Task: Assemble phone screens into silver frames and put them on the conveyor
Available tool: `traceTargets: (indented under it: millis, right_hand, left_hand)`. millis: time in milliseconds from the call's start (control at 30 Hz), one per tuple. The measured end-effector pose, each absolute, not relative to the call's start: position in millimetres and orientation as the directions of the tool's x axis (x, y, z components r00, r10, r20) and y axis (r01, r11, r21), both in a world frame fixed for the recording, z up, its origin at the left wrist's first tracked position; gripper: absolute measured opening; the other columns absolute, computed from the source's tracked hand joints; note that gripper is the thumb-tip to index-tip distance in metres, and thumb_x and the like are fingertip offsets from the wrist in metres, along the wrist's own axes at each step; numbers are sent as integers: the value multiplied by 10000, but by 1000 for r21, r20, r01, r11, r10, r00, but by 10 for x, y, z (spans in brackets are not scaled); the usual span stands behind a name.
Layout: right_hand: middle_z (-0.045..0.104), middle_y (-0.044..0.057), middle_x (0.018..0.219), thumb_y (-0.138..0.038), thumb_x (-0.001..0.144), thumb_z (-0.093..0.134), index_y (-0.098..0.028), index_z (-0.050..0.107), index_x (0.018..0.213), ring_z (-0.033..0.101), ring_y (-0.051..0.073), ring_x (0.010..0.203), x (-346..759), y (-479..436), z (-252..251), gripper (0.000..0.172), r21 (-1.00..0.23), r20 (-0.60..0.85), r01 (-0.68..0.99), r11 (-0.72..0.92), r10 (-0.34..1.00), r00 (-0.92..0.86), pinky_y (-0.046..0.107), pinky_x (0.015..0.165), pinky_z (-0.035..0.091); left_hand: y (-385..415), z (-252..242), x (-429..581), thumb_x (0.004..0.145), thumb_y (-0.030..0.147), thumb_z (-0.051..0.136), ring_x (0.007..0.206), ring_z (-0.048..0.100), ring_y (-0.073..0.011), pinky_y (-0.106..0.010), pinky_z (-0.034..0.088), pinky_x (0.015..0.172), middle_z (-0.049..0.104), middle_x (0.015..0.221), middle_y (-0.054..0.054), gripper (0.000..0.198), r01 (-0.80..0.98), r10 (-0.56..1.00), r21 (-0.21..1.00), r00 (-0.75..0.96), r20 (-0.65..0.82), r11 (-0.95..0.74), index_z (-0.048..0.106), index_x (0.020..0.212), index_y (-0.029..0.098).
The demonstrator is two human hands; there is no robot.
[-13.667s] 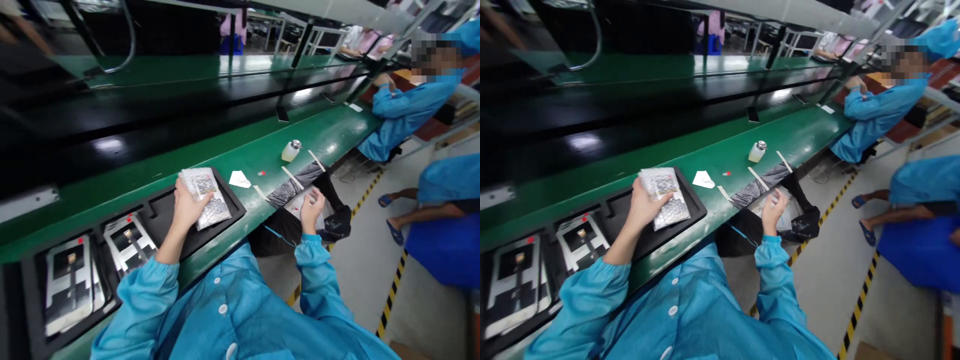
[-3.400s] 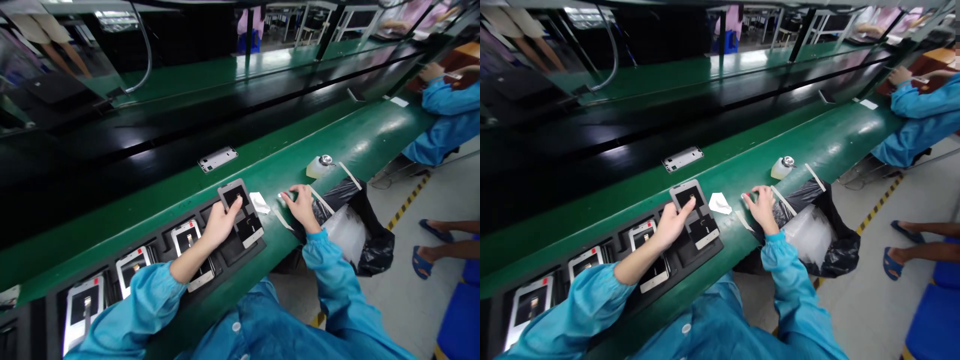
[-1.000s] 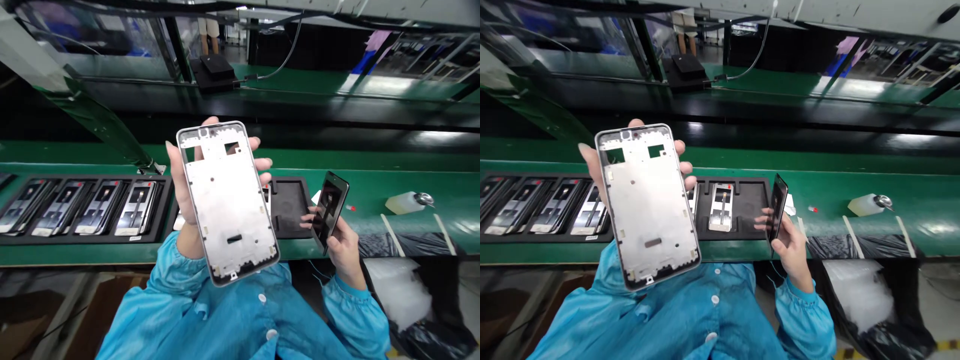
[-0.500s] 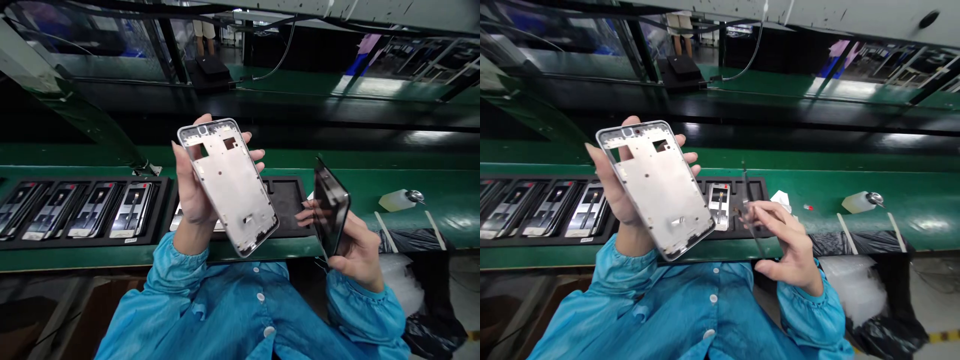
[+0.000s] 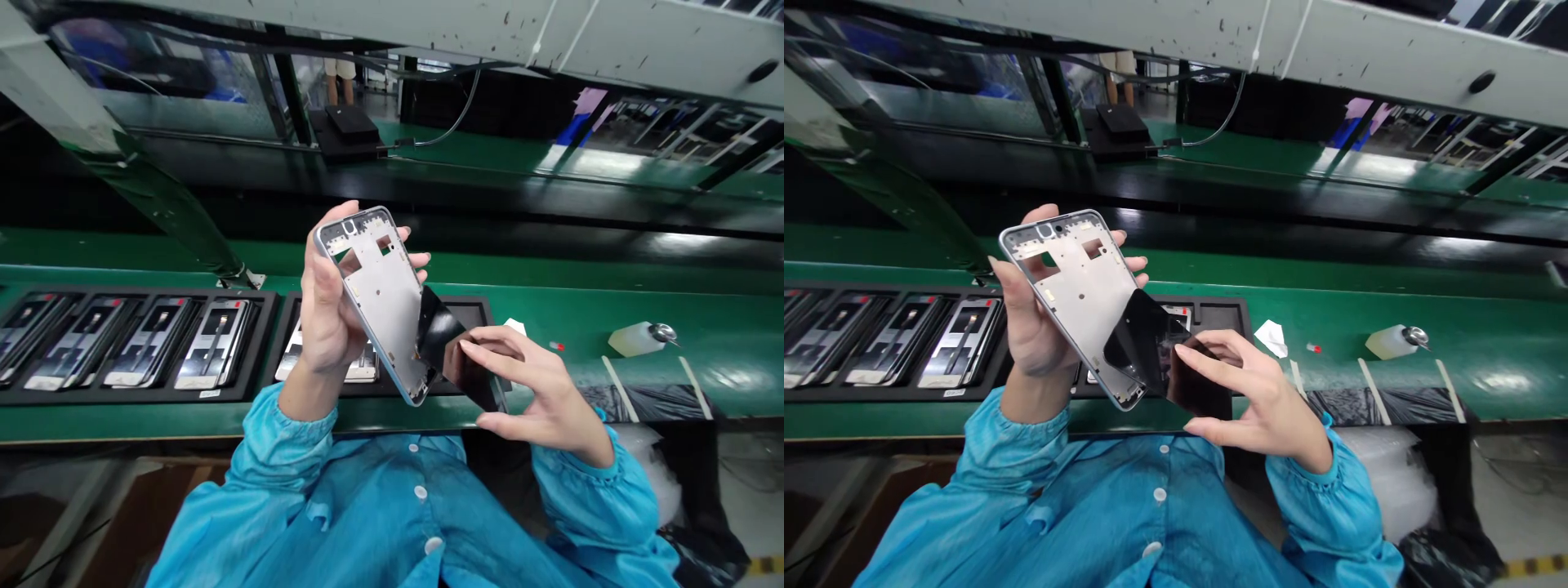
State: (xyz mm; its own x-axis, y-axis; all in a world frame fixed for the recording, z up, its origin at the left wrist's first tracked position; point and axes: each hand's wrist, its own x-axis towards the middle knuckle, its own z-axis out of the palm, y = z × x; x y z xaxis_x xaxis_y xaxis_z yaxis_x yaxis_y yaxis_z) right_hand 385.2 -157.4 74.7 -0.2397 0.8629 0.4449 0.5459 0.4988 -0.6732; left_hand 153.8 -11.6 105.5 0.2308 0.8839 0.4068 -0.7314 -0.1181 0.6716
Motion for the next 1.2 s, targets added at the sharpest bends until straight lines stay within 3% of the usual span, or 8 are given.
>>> traceTargets:
  millis: [200, 400, 533, 633, 767, 1000, 1200]
  right_hand:
    - [700, 129, 1514, -546, 1028, 863, -376, 651, 1678, 744, 346, 1347, 3714, -1501, 732, 704, -669, 478, 536, 515, 850, -220, 529, 1165, 679]
    - [651, 167, 1523, -665, 1075, 752, -340, 479, 1794, 774, 325, 1262, 3456, -1327, 647, 835, -773, 487, 414, 481, 868, -100, 514, 1056, 737]
    - [662, 160, 1470, -685, 1069, 751, -331, 536, 1762, 789, 322, 1230, 3498, -1353, 574, 807, -800, 465, 345, 491, 871, -160, 508, 1031, 745]
    - [674, 150, 1432, -646, 1060, 789, -335, 569, 1740, 791, 303, 1176, 3524, -1363, 560, 779, -793, 459, 363, 489, 872, -170, 503, 1022, 747]
    - [657, 145, 1427, -660, 1063, 777, -340, 540, 1758, 766, 297, 1193, 3395, -1248, 566, 802, -787, 494, 373, 491, 864, -96, 474, 993, 751]
    - [663, 141, 1361, -684, 1068, 752, -342, 524, 1770, 745, 306, 1198, 3209, -1054, 509, 813, -763, 544, 374, 528, 836, -71, 530, 1082, 708]
    - [654, 134, 1334, -691, 1051, 765, -338, 560, 1748, 751, 302, 1193, 3220, -1041, 471, 808, -738, 559, 385, 555, 821, -112, 537, 1108, 690]
  left_hand:
    - [-75, 974, 1559, 929, 750, 867, 1048, 873, -326, -499, 733, 947, 818, 1277, -93, 691, -695, 865, 701, 246, 438, -157, 664, 1423, 312]
    - [-66, 956, 1555, 899, 747, 893, 1126, 853, -334, -424, 739, 902, 845, 1173, -51, 609, -583, 894, 774, 173, 414, -246, 731, 1307, 325]
    - [-14, 1009, 1478, 932, 723, 877, 955, 871, -279, -396, 742, 811, 851, 1170, -28, 565, -599, 880, 761, 188, 435, -248, 685, 1289, 330]
    - [33, 990, 1453, 933, 724, 878, 960, 875, -283, -424, 747, 828, 842, 1180, -47, 597, -611, 865, 745, 187, 466, -269, 665, 1311, 314]
    - [39, 899, 1494, 942, 659, 902, 954, 854, -235, -338, 721, 821, 825, 1150, -64, 542, -563, 832, 761, 214, 512, -323, 729, 1295, 286]
    - [16, 764, 1465, 865, 651, 972, 1286, 783, -298, -358, 719, 946, 782, 1307, -105, 576, -465, 818, 801, 240, 523, -376, 785, 1262, 277]
    - [14, 749, 1400, 1011, 535, 877, 940, 877, -228, -415, 751, 898, 792, 1264, -71, 423, -524, 725, 749, 315, 613, -405, 746, 1332, 293]
